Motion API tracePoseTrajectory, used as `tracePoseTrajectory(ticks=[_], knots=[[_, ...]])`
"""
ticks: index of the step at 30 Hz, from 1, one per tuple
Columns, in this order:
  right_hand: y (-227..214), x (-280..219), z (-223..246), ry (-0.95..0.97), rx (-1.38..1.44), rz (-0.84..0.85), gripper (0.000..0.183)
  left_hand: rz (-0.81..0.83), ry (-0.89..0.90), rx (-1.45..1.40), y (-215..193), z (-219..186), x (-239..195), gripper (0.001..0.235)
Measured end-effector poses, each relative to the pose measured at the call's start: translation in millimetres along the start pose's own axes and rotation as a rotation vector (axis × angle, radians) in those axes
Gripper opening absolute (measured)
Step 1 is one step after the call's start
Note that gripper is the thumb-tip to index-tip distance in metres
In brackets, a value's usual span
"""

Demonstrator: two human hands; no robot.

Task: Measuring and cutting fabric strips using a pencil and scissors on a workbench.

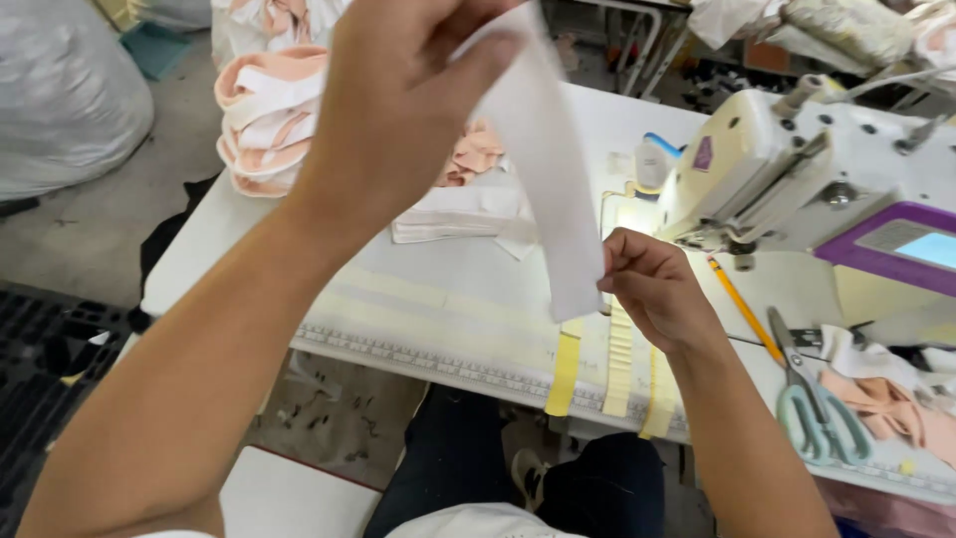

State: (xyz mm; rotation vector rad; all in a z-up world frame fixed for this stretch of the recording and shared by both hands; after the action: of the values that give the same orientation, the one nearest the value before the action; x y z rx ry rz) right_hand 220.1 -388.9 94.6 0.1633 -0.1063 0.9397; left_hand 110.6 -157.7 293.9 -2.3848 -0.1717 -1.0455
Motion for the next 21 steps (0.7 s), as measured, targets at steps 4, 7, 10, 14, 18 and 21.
tracePoseTrajectory(ticks=[4, 7, 10, 14, 18, 21], knots=[[-1.3, 10.9, -29.3, 0.171, -0.069, -0.082, 0.020, -0.063, -0.403, 0.133, -34.7, 80.6, -81.3, 0.014], [7.5, 34.9, -48.2, 0.130, -0.146, -0.137, 0.013, -0.065, -0.705, 0.050, -43.9, 162.6, -158.0, 0.009], [20.2, 60.2, -88.2, 0.325, -0.420, -0.097, 0.013, -0.061, -0.920, 0.123, -43.3, 208.9, -211.0, 0.010], [48.5, 90.6, -112.1, 0.405, -1.197, 0.039, 0.024, -0.010, -0.954, 0.372, -46.1, 227.6, -237.6, 0.011], [75.0, 69.7, -94.5, -0.063, -1.508, -0.055, 0.027, -0.004, -0.854, 0.548, -64.9, 211.2, -235.2, 0.022], [89.8, 38.1, -87.0, -0.195, -1.532, 0.007, 0.023, -0.041, -0.558, 0.749, -82.9, 225.8, -250.9, 0.026]])
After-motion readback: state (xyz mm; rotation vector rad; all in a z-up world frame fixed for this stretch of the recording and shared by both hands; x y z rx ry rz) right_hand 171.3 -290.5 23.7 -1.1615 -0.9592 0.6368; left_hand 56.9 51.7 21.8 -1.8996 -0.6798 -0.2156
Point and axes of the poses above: each hand's wrist, its own x-axis towards the middle knuckle, its own y-axis out of the palm, z = x × y, the point moved 6 cm from there along x, towards the middle knuckle, and after that the axes turned 8 degrees about z, right-handed, at the moved point
